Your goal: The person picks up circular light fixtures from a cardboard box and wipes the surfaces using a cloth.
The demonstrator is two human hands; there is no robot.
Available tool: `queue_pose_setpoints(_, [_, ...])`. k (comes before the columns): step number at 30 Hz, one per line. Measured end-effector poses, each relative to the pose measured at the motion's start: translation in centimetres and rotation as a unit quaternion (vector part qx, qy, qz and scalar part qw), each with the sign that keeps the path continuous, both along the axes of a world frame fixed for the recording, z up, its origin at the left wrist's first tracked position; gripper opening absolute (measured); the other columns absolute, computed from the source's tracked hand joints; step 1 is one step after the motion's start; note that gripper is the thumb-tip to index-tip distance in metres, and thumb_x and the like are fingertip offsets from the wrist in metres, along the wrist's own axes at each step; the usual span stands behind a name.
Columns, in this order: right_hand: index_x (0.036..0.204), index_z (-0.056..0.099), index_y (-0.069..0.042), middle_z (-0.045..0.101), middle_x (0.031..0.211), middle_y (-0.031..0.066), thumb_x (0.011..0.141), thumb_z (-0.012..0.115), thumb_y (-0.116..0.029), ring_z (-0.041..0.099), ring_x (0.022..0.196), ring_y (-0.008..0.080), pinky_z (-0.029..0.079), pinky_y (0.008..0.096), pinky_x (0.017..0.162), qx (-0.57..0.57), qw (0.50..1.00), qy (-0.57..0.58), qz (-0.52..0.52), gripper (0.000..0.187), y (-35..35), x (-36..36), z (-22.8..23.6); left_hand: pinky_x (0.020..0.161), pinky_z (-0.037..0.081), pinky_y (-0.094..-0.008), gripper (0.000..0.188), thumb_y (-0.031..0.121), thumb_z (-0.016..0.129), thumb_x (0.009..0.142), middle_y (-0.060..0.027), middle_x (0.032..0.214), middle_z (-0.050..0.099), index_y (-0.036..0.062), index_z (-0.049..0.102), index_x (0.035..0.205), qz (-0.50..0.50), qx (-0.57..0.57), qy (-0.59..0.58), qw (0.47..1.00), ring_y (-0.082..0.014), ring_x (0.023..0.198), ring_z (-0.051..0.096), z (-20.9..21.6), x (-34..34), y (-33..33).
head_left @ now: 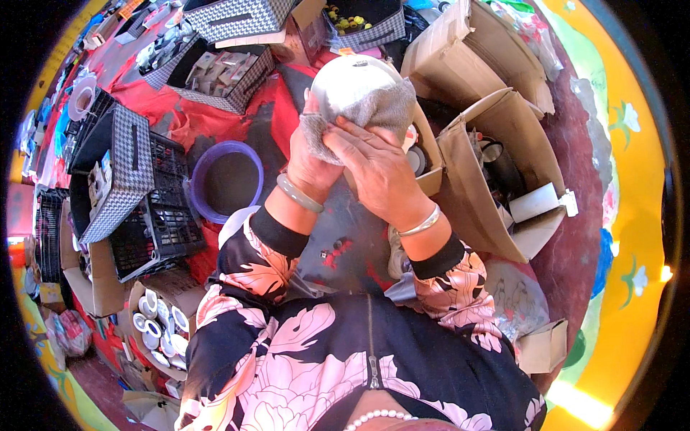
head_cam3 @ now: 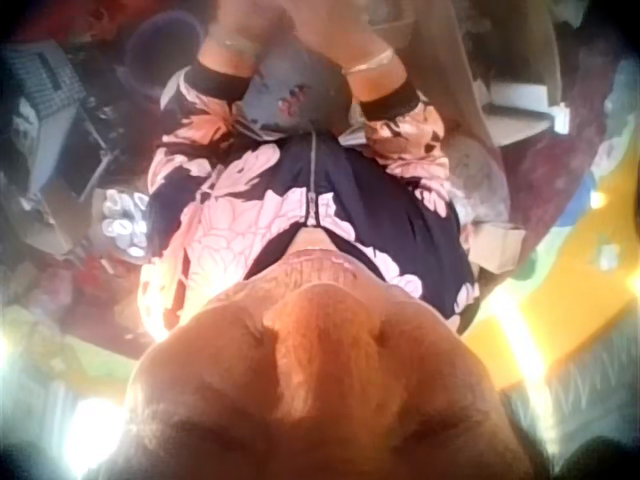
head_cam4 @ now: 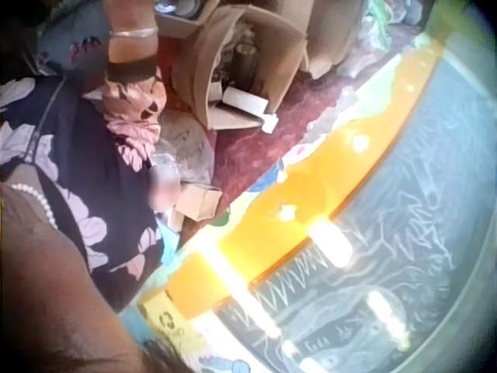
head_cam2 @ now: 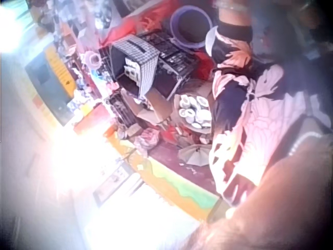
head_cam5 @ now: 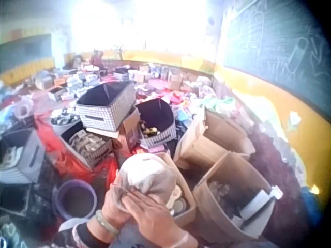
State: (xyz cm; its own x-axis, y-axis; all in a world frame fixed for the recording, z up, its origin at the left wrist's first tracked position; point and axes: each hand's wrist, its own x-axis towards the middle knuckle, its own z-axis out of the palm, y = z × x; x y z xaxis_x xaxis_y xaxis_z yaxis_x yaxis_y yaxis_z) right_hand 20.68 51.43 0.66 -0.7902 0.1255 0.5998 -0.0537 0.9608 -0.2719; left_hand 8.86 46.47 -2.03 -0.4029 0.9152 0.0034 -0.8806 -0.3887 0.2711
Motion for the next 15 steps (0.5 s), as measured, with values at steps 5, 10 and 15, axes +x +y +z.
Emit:
queue_pose_setpoints(5, [0.115,0.056,-0.005,0.062,0.111,0.0130,0.080,0.048,-0.005,0.058,0.105,0.0275,0.042,0.0384,0.090,-0.108,0.988,-0.060,0.088,0.036,1.8,2.1,1.2,0.102,0.037,-0.0429,0.055,0.043,0.034,0.097,-0.0140,0.131,0.047,0.0027,0.035,0.135,0.019,-0.026,0.029,0.999,-0.0295,0.118,0.048,0.1,-0.9,0.2])
queue_pose_setpoints(10, [0.126,0.045,0.000,0.058,0.113,0.0090,0.089,0.049,-0.004,0.058,0.099,0.0167,0.047,0.0292,0.085,-0.542,0.771,0.303,-0.142,0.038,7.1,6.0,2.9,0.104,0.035,-0.0400,0.051,0.038,0.029,0.099,-0.0132,0.134,0.044,0.0014,0.033,0.135,0.077,-0.044,0.096,0.991,-0.0276,0.123,0.044,1.7,0.0,0.3])
queue_pose_setpoints(15, [0.118,0.053,0.001,0.059,0.114,0.0105,0.091,0.051,-0.015,0.059,0.101,0.0183,0.049,0.0305,0.085,-0.580,0.700,0.407,-0.091,0.031,11.8,10.1,1.6,0.103,0.036,-0.0428,0.055,0.042,0.034,0.097,-0.0118,0.135,0.044,0.0048,0.033,0.137,0.025,-0.030,0.154,0.987,-0.0280,0.123,0.045,1.3,0.6,0.0])
